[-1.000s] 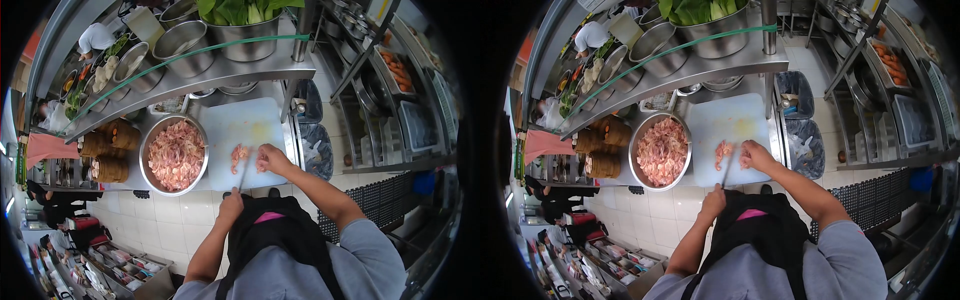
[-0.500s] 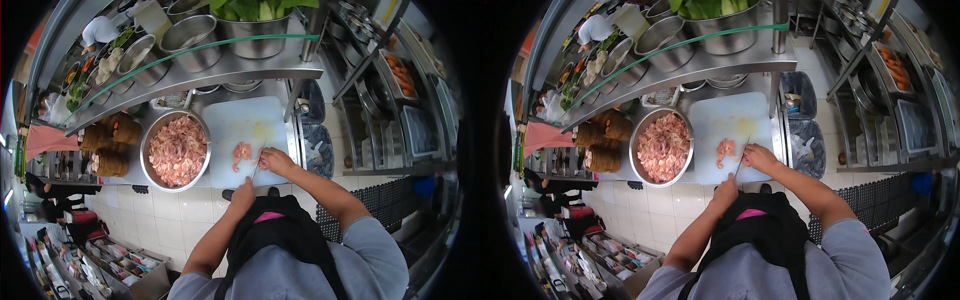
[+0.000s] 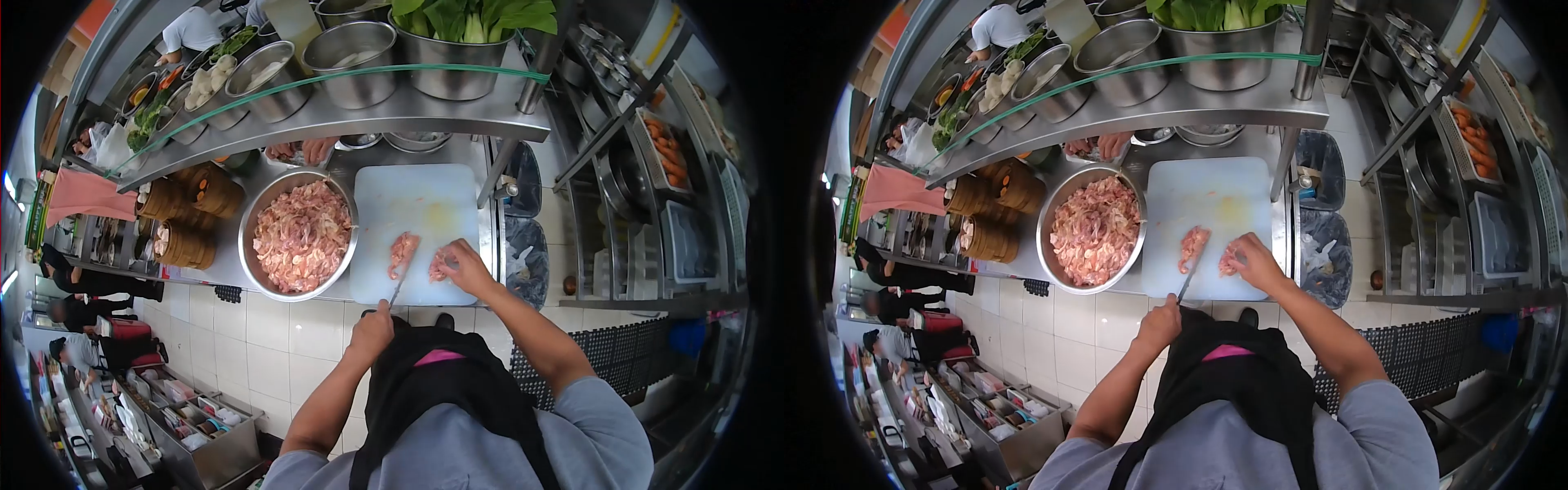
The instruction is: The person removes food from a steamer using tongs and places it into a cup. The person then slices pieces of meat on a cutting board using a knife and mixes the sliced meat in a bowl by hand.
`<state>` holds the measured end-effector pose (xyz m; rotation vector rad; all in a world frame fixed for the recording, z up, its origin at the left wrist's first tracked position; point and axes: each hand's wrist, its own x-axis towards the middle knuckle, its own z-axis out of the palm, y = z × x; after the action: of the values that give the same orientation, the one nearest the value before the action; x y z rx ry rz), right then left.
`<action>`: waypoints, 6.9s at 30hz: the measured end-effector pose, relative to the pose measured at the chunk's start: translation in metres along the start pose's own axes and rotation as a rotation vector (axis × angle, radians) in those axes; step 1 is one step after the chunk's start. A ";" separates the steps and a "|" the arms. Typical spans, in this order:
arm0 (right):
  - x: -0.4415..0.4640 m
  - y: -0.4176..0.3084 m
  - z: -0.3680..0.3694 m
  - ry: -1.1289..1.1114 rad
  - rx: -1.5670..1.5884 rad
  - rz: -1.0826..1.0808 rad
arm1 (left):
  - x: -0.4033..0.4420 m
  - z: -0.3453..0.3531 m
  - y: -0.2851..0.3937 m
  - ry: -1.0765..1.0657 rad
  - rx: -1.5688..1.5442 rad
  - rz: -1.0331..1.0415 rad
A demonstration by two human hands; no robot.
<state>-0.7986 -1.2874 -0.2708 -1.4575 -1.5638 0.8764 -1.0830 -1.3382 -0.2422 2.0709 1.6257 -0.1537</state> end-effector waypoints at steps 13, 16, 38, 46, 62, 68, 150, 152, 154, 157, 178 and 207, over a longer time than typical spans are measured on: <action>0.002 0.016 0.008 -0.279 -0.422 -0.290 | 0.055 0.047 0.040 0.019 -0.118 0.166; 0.007 0.023 0.011 -0.249 -0.406 -0.336 | 0.043 0.046 0.028 -0.027 -0.097 0.187; 0.012 0.026 0.050 -0.140 -0.486 -0.288 | 0.011 0.035 0.019 -0.005 -0.089 0.060; 0.017 0.029 0.040 -0.228 -0.537 -0.279 | 0.008 0.044 0.008 -0.016 -0.104 0.064; -0.005 0.012 0.033 -0.198 -0.447 -0.202 | 0.006 0.036 0.032 0.031 -0.094 0.103; -0.001 0.015 0.035 -0.223 -0.452 -0.237 | 0.044 0.044 0.035 -0.051 -0.077 0.077; 0.030 0.010 0.084 -0.141 -0.550 -0.593 | 0.008 0.001 -0.071 0.101 -0.341 -0.076; 0.036 0.011 0.079 -0.083 -0.566 -0.583 | 0.010 0.004 -0.074 0.106 -0.376 -0.049; 0.047 0.016 0.072 0.152 -0.574 -0.399 | 0.013 0.004 -0.079 0.119 -0.438 -0.047; 0.067 0.046 0.072 0.302 -0.269 -0.173 | 0.018 0.000 -0.085 0.052 -0.503 -0.013; 0.248 -0.256 0.295 -0.760 -0.296 -0.157 | 0.090 0.060 -0.116 -0.243 -0.505 0.317; 0.289 -0.254 0.209 -0.831 -1.266 -0.251 | 0.084 0.009 -0.120 -0.224 -0.431 0.504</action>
<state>-1.0997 -1.0155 -0.1049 -1.6563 -3.2006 0.2462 -1.1698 -1.2485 -0.3200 1.9640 0.8741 0.1248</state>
